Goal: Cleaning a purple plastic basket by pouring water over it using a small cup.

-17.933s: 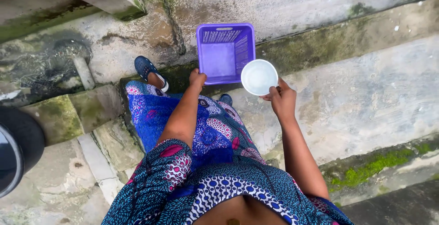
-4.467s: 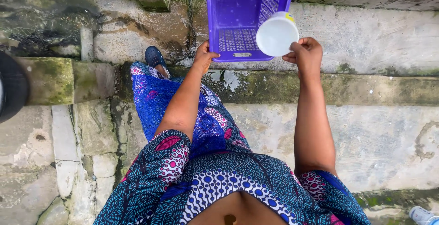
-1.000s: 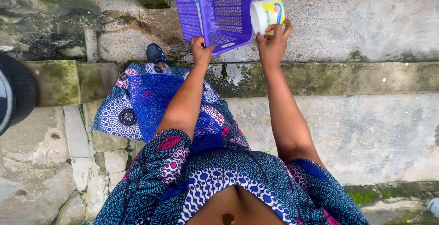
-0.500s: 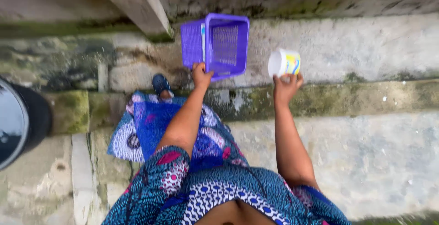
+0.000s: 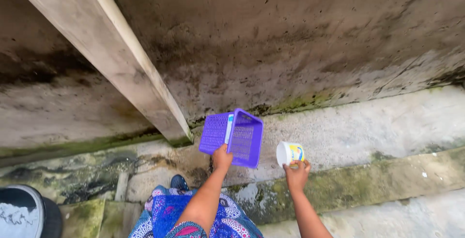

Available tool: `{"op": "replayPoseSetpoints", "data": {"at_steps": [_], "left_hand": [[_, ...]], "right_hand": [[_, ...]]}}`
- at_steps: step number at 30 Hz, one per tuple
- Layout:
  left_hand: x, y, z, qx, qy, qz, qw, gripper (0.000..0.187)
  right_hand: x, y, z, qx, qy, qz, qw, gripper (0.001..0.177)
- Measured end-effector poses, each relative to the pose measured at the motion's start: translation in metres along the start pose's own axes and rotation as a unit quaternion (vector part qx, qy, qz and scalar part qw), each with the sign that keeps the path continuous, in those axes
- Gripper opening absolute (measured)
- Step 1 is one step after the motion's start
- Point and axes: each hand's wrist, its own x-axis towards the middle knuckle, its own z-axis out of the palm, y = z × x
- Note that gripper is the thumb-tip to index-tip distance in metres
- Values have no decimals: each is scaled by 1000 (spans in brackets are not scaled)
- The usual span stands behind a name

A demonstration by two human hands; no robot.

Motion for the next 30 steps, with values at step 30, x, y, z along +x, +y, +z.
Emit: {"op": "replayPoseSetpoints", "data": {"at_steps": [30], "left_hand": [[31, 47, -45, 354, 42, 374, 856, 8]], "right_hand": [[-23, -71, 5, 145, -93, 1, 985, 36]]}}
